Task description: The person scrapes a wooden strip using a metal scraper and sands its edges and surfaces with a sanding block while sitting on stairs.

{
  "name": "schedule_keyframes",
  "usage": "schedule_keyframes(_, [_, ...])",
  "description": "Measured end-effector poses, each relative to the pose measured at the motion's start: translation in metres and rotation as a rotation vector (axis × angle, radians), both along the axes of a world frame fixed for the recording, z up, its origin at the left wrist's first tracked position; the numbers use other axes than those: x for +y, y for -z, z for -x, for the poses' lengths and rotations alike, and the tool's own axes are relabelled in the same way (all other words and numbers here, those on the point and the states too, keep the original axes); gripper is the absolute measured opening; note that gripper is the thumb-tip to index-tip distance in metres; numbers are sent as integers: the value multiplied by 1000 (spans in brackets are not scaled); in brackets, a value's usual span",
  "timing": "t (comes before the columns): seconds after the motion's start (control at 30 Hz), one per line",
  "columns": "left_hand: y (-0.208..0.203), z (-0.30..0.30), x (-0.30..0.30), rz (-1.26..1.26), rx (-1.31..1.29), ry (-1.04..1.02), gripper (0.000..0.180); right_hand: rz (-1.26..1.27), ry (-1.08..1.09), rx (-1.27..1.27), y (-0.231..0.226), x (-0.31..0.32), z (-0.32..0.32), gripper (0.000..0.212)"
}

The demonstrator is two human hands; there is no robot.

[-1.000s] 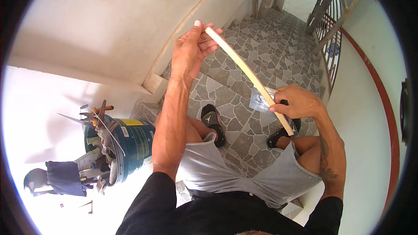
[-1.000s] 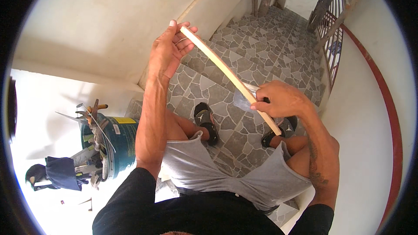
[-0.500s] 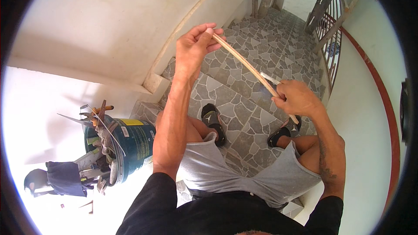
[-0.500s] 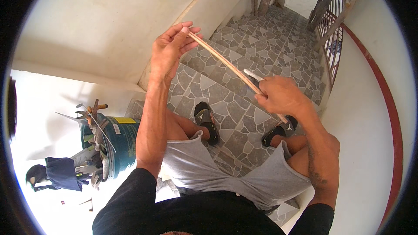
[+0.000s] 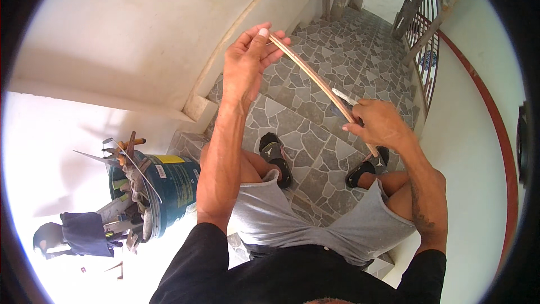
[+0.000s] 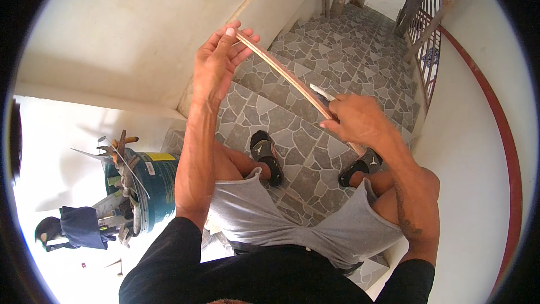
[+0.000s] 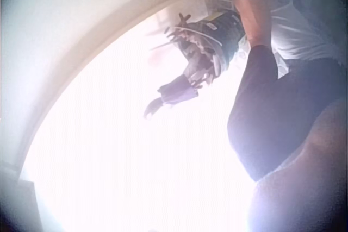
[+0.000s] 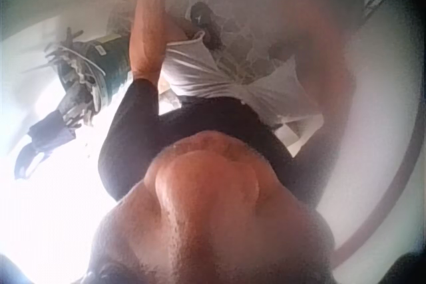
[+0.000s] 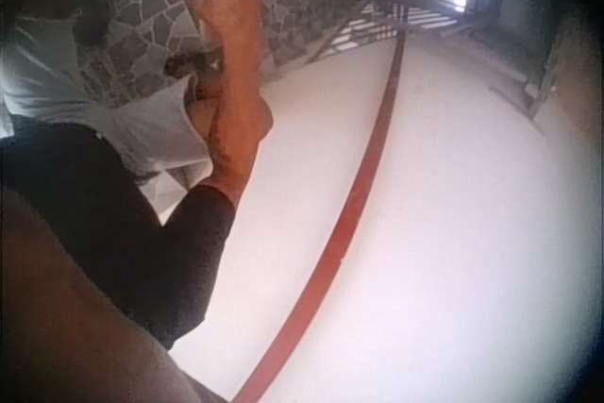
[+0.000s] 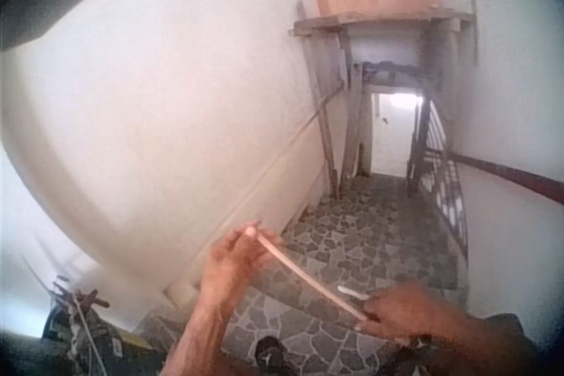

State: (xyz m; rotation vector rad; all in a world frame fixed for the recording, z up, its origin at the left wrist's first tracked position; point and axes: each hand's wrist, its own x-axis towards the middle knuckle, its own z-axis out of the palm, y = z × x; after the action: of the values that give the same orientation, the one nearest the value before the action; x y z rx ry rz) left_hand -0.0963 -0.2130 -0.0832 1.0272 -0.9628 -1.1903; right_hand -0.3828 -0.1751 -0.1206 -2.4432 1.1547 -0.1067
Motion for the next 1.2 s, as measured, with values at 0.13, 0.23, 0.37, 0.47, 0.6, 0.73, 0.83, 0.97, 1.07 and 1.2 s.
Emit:
schedule_keyframes(0.13, [0,-5,-2,-39,19,-4,37,-12,29,-26,-2,3,-3,38])
schedule_keyframes(0.23, [1,-5,-2,-58,74,-15,34,51,52,0,-1,3,-2,38])
schedule_keyframes(0.37, [0,-2,-1,-73,14,-39,28,242,44,31,5,1,0,37])
schedule_keyframes(0.47, [-2,-4,0,-42,-60,-32,29,304,27,69,3,3,-2,34])
schedule_keyframes(0.6, [-5,0,2,15,-5,-22,30,306,28,117,5,5,-3,32])
schedule_keyframes(0.73, [-4,1,1,53,-48,-40,29,301,31,113,6,5,-1,30])
schedule_keyframes(0.83, [-3,1,2,67,-167,-78,28,316,28,97,7,5,-2,30])
schedule_keyframes(0.97, [0,1,1,51,-175,-103,25,324,28,103,7,6,-3,30])
schedule_keyframes(1.07, [2,4,1,83,-254,-104,27,304,19,84,9,6,-2,30])
schedule_keyframes(1.2, [4,7,0,104,-314,-76,35,286,17,102,11,6,0,30])
